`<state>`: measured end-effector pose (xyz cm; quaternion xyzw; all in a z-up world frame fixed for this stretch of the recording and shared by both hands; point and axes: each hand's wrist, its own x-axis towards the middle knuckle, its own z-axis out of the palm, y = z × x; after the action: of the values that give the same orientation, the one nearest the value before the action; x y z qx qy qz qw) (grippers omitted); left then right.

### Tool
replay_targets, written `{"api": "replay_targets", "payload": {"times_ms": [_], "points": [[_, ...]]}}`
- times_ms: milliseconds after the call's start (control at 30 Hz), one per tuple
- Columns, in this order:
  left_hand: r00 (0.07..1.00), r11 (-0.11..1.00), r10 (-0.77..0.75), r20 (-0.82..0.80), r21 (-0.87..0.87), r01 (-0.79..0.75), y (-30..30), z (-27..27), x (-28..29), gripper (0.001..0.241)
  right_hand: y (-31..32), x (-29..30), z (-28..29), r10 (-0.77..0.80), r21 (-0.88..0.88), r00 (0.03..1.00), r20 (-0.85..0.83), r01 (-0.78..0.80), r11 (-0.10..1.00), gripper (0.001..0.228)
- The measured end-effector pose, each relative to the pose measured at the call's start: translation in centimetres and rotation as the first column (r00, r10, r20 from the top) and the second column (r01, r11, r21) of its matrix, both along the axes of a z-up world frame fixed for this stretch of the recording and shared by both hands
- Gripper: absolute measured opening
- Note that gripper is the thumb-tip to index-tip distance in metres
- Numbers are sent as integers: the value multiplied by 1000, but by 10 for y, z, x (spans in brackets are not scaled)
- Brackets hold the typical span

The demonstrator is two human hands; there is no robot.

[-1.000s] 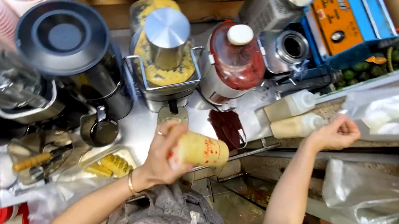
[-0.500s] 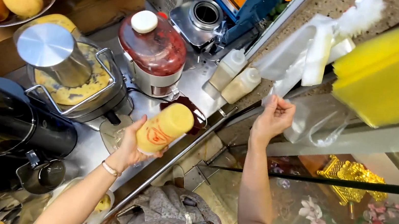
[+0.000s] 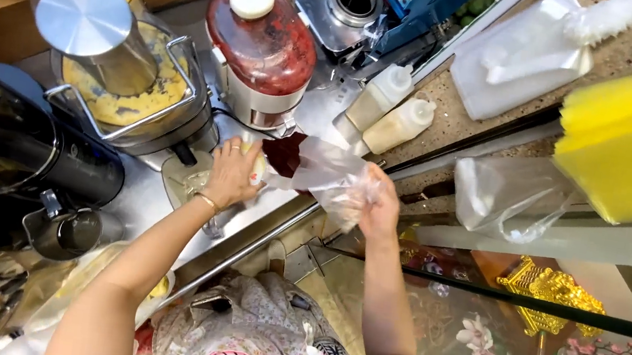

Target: Preparing a fruit juice by blending pineapple and ice, sealing the cup, and serving a customer.

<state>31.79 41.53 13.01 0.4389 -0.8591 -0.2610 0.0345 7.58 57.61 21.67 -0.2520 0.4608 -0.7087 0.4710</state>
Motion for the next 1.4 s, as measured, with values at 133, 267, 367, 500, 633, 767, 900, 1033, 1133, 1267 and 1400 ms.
{"api": "replay_targets", "payload": {"times_ms": [133,267,367,500,633,767,900,1033,1133,1267,1400], "points": [[868,979,33,-496,190,71,-6,21,28,90,-12,-48,-30,241,12,945,221,-250,968,24],[415,747,177,-893,396,534,6,134,64,69,-57,-55,-40,750,-160,573,331,-749,643,21],[881,837,-47,-470,463,291,32,147,68,43,-100,-3,10,688,-32,704,178,-695,719,22],[632,683,559,-537,730,16,39,62,103,22,-114,76,16,270,90,834,-480,-260,962,21],[231,732,671,-705,679,-55,64,50,116,19,-93,167,37,201,2,469,-860,-392,920,21],[91,643,710,-698,589,-490,93,87,122,28,-96,186,-13,336,88,237,-911,-687,721,24],[153,617,706,-692,494,-612,136,60,108,21,-105,147,-54,598,256,172,-783,-787,562,12],[412,738,664,-624,461,-493,184,27,69,37,-111,127,-36,836,596,545,-64,-651,470,17],[137,514,857,-496,809,-284,194,-21,64,38,-108,75,-81,810,742,586,20,-552,381,15],[203,447,764,-613,274,-852,192,21,74,23,-93,24,-123,948,569,278,-157,-759,317,27],[698,670,277,-661,-388,-633,174,87,43,13,-81,46,-102,932,623,360,-24,-724,296,27]]}}
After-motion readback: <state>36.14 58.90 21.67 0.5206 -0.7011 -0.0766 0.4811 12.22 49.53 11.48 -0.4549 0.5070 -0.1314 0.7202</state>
